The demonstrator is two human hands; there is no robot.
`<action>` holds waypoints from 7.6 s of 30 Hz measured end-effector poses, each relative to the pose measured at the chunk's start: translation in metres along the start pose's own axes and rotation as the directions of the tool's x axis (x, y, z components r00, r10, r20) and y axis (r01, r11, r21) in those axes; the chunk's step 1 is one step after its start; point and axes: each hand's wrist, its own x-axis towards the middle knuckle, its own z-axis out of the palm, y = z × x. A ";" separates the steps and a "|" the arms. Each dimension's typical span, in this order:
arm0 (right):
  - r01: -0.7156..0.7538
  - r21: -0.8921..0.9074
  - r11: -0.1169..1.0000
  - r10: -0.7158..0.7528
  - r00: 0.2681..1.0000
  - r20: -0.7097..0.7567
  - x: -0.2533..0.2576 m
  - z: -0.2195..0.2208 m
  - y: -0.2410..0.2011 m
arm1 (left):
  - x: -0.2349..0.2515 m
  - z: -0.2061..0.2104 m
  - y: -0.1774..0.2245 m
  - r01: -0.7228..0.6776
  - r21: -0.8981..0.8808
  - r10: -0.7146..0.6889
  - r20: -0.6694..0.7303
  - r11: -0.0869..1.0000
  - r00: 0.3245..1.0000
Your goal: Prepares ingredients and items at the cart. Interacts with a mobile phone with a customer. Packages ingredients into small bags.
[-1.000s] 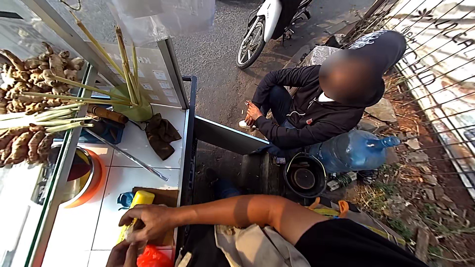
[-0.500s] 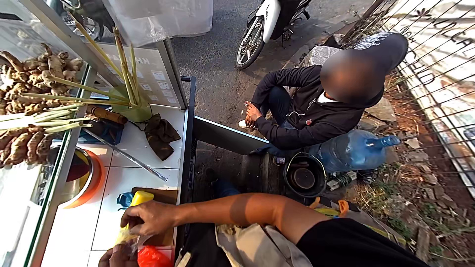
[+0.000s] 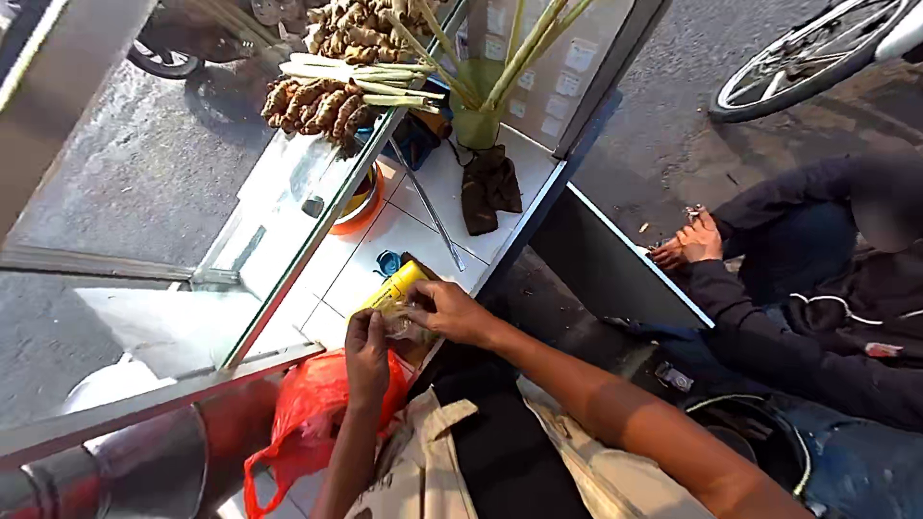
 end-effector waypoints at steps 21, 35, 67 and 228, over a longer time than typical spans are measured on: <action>0.048 -0.371 0.927 0.086 0.938 0.335 0.011 0.015 -0.013 | -0.012 0.008 -0.004 -0.339 0.326 0.267 0.246 0.882 0.932; -0.100 -0.667 0.738 0.427 0.834 0.348 0.035 0.022 -0.016 | -0.004 0.005 -0.012 -0.388 0.574 0.263 0.291 0.721 0.920; -0.543 0.716 0.439 0.167 0.832 0.529 -0.004 0.003 0.066 | -0.003 0.010 -0.015 0.182 0.104 -0.186 0.028 0.978 0.982; -0.160 0.979 -0.130 0.272 0.943 0.190 -0.035 -0.034 0.053 | 0.302 -0.038 0.164 -0.158 0.893 0.271 0.042 0.422 0.962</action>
